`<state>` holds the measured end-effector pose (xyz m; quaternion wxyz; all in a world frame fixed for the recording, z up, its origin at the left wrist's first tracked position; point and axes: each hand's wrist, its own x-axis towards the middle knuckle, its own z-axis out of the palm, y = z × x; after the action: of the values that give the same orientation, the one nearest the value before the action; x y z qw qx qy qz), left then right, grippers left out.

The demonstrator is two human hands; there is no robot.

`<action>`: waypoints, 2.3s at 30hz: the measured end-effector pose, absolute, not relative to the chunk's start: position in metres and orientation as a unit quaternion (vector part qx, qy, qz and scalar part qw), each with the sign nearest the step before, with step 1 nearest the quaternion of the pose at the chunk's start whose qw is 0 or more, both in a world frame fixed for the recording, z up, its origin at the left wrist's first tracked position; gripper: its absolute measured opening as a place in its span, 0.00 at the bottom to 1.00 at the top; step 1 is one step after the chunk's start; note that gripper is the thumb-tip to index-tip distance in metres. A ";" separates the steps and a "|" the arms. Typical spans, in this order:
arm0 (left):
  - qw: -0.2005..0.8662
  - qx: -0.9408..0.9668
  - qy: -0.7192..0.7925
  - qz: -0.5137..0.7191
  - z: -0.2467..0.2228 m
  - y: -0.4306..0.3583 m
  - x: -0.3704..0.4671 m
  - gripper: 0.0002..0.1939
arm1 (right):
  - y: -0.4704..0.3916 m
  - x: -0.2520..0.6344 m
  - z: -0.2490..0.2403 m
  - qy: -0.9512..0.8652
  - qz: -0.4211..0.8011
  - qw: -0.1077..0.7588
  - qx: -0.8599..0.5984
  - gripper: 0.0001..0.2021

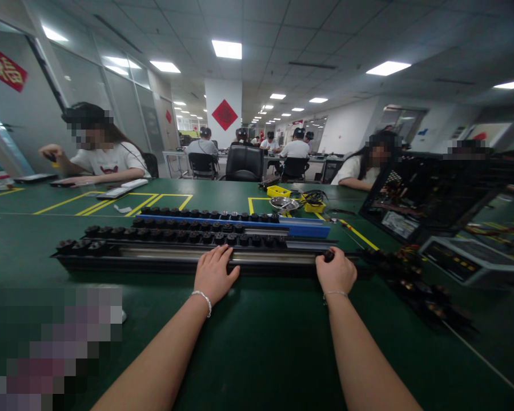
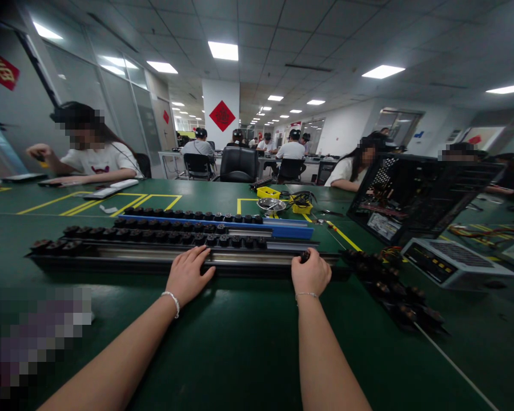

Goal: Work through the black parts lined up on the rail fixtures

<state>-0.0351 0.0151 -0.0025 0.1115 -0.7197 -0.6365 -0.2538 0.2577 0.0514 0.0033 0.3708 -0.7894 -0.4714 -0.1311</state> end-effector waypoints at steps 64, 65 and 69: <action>0.104 -0.719 -0.642 -0.245 0.000 0.014 -0.034 0.24 | 0.052 0.295 -0.001 -0.491 -0.134 0.361 -0.781 0.17; 0.106 -0.719 -0.641 -0.247 -0.001 0.014 -0.034 0.24 | 0.053 0.296 0.000 -0.490 -0.133 0.360 -0.783 0.17; 0.107 -0.716 -0.643 -0.249 -0.002 0.014 -0.034 0.24 | 0.053 0.298 0.000 -0.479 -0.135 0.353 -0.792 0.18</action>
<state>-0.0340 0.0142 -0.0015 0.1074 -0.7162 -0.6429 -0.2493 0.2981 0.0526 0.0001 0.3534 -0.7922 -0.4790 -0.1347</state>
